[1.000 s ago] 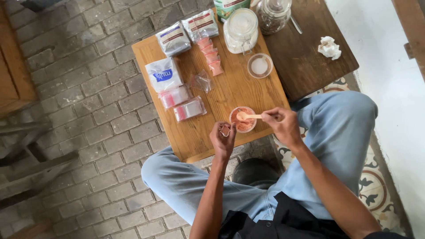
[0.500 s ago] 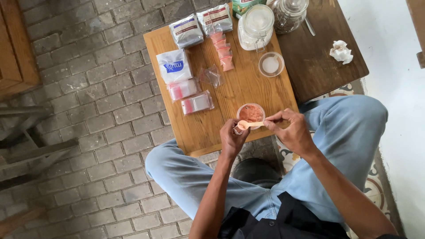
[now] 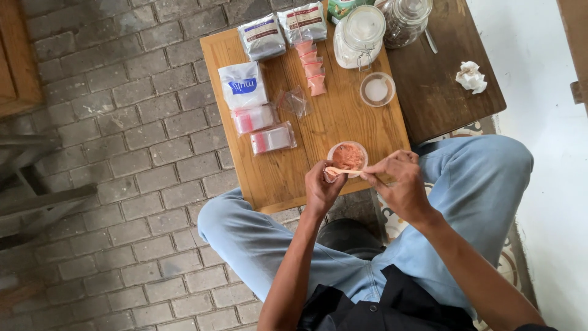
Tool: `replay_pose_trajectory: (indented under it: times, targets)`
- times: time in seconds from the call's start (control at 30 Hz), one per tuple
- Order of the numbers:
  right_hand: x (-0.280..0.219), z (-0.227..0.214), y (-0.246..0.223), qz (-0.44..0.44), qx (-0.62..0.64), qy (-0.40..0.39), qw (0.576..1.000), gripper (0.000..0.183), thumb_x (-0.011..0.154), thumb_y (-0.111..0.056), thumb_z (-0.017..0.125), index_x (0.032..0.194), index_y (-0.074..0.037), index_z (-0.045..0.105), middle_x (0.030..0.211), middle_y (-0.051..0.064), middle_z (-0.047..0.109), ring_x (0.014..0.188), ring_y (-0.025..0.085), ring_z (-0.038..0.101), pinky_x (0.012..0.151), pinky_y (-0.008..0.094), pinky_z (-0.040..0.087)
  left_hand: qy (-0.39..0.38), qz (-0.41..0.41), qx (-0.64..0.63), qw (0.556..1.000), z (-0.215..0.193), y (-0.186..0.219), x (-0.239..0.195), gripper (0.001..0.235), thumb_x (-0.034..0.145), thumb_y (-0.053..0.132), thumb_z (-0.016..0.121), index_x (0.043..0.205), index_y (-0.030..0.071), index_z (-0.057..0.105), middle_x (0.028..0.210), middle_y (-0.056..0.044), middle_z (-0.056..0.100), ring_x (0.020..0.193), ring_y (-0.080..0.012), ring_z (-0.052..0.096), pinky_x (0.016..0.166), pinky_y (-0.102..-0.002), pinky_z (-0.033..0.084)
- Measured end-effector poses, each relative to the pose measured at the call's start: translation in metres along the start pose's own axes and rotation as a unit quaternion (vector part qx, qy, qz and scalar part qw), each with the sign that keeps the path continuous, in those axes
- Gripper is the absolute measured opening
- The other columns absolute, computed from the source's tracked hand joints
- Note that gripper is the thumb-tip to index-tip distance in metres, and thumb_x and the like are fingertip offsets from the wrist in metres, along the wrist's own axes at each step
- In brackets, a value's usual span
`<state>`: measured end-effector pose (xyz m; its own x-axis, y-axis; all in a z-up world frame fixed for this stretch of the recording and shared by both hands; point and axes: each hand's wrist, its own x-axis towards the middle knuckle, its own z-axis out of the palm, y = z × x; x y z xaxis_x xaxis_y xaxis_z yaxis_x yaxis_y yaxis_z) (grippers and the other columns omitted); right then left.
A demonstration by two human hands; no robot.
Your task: The person scoops a pink powder from a small container using a wooden spatula and transfers it into small plastic bags. They then fold the top of the bags to seal them and place the filled bags on the table.
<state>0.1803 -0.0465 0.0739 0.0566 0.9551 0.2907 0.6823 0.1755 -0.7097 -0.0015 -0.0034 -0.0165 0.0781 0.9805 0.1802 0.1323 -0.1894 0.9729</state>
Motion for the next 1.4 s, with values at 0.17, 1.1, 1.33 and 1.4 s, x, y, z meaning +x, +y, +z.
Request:
replay_pose_trajectory:
  times: [0.17,1.1,1.33,1.4]
  targets:
    - [-0.007,-0.002,-0.016,-0.13,-0.119,0.018,0.984,0.006,0.087,-0.023,0.082,0.088,-0.027,0.078,0.085,-0.01,0.074,0.081,0.016,0.061,0.105,0.05,0.035,0.006,0.029,0.01,1.0,0.0,-0.001,0.002,0.022,0.078,0.015,0.088,0.081,0.009,0.068,0.065,-0.013,0.063,0.053,-0.0296,0.058,0.05,-0.032,0.045]
    - [0.006,0.063,0.05,0.034,-0.205,-0.043,0.977,0.001,0.092,-0.023,0.079,0.092,-0.023,0.079,0.071,-0.005,0.072,0.067,0.017,0.069,0.098,0.046,0.042,0.043,0.103,0.045,0.993,-0.014,-0.009,0.023,0.026,0.081,0.011,0.088,0.075,0.01,0.063,0.062,-0.008,0.062,0.055,-0.0291,0.059,0.055,-0.034,0.048]
    - [-0.001,0.084,0.063,0.056,-0.203,-0.081,0.974,0.001,0.091,-0.027,0.078,0.092,-0.026,0.079,0.07,-0.006,0.073,0.069,0.017,0.071,0.097,0.044,0.042,0.04,0.092,0.046,0.994,-0.015,-0.008,0.025,0.026,0.083,0.01,0.086,0.074,0.01,0.062,0.064,-0.009,0.063,0.055,-0.0301,0.059,0.055,-0.034,0.047]
    - [-0.003,0.085,0.064,0.072,-0.196,-0.082,0.974,0.004,0.087,-0.03,0.08,0.089,-0.027,0.077,0.071,-0.006,0.073,0.07,0.018,0.071,0.096,0.044,0.043,0.033,0.093,0.044,0.994,-0.014,-0.001,0.026,0.026,0.083,0.009,0.086,0.074,0.009,0.062,0.065,-0.01,0.064,0.056,-0.032,0.059,0.055,-0.036,0.047]
